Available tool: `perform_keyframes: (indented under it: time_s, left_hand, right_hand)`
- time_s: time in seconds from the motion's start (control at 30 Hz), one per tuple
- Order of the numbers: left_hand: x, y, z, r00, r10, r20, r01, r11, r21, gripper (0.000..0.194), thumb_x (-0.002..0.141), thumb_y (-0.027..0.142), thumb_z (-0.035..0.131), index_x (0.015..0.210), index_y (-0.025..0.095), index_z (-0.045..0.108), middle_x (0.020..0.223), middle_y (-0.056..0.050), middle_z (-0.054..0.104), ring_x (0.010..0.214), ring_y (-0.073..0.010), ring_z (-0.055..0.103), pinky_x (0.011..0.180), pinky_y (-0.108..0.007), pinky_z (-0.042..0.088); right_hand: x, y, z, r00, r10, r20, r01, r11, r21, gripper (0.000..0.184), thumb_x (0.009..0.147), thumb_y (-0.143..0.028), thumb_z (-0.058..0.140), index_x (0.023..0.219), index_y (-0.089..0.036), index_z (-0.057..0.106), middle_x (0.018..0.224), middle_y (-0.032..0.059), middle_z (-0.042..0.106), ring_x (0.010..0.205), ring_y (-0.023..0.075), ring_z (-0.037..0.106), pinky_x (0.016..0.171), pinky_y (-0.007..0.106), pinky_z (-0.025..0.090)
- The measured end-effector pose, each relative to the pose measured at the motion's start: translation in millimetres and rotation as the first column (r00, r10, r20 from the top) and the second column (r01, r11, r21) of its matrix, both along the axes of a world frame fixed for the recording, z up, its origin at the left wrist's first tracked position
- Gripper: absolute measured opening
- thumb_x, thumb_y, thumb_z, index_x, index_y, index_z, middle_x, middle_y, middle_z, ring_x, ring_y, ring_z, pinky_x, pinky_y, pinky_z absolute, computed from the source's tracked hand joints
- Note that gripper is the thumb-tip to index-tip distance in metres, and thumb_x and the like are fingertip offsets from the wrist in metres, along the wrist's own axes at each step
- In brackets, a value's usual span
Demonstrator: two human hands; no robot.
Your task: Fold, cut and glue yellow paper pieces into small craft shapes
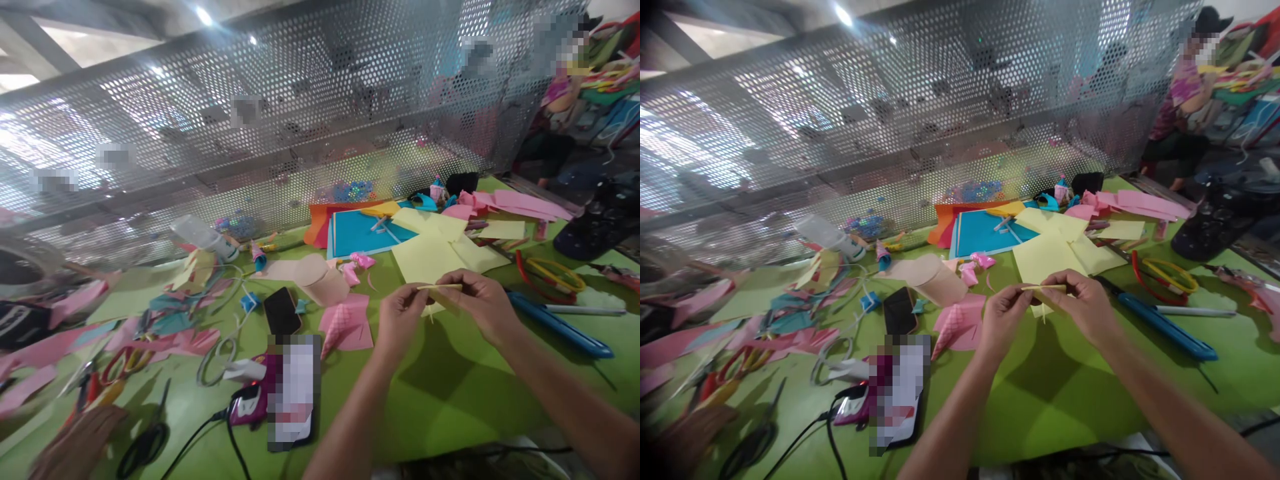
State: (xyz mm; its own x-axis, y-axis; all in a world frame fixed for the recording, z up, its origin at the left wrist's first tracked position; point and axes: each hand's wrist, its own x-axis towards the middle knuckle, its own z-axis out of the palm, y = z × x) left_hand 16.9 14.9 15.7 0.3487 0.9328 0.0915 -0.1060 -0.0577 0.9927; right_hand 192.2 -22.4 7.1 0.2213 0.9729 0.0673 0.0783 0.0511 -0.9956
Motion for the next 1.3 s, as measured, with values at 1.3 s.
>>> perform_keyframes:
  time_s: [1.3]
  left_hand:
    - [-3.7, 6.2, -1.5, 0.998, 0.063, 0.002, -0.063, 0.998, -0.017, 0.013, 0.085, 0.029, 0.074, 0.088, 0.016, 0.071, 0.082, -0.002, 0.070, 0.076, -0.0131, 0.062, 0.073, -0.025, 0.049]
  right_hand:
    - [5.6, -2.3, 4.2, 0.989, 0.024, 0.148, -0.024, 1.000, 0.003, 0.035, 0.083, -0.056, 0.077, 0.095, -0.024, 0.074, 0.088, 0.0042, 0.073, 0.077, 0.0190, 0.062, 0.066, 0.030, 0.047]
